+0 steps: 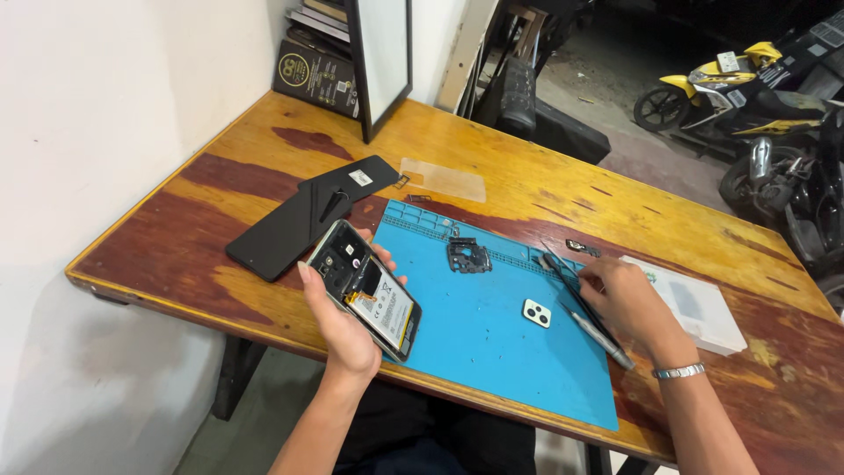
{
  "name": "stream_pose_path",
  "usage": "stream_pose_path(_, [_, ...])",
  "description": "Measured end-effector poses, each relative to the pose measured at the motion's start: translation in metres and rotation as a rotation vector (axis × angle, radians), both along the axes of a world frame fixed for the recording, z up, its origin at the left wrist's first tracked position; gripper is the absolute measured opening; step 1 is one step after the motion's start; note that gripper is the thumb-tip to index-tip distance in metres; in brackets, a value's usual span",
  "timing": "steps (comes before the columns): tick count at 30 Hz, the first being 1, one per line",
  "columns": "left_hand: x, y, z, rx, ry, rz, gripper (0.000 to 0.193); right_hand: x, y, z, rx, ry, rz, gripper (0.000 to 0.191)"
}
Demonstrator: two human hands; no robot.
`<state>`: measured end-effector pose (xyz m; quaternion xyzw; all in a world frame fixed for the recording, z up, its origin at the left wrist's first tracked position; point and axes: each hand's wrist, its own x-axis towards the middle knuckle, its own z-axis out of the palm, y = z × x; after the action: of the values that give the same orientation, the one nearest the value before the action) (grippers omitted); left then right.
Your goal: The person cleans the back of a smartphone with a brush, then uses a screwdriver to remove screws from the internal frame. The person manipulates internal components with a spudger and places removed parts on the work mat.
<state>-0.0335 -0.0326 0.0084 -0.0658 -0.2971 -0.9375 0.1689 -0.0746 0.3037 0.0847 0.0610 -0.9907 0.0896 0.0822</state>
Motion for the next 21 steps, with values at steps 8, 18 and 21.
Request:
stream_pose_path(8, [0.002, -0.001, 0.006, 0.059, -0.002, -0.001, 0.078, 0.058, -0.044, 0.002, -0.227, 0.002, 0.430, 0.025])
stream_pose_path(18, [0.003, -0.006, 0.013, 0.210, -0.007, 0.023, 0.078, 0.098, -0.052, -0.019, -0.167, 0.014, 0.488, 0.023])
stream_pose_path(21, [0.004, -0.008, 0.014, 0.226, -0.013, 0.027, 0.079, 0.084, -0.048, -0.014, -0.217, -0.044, 0.400, 0.012])
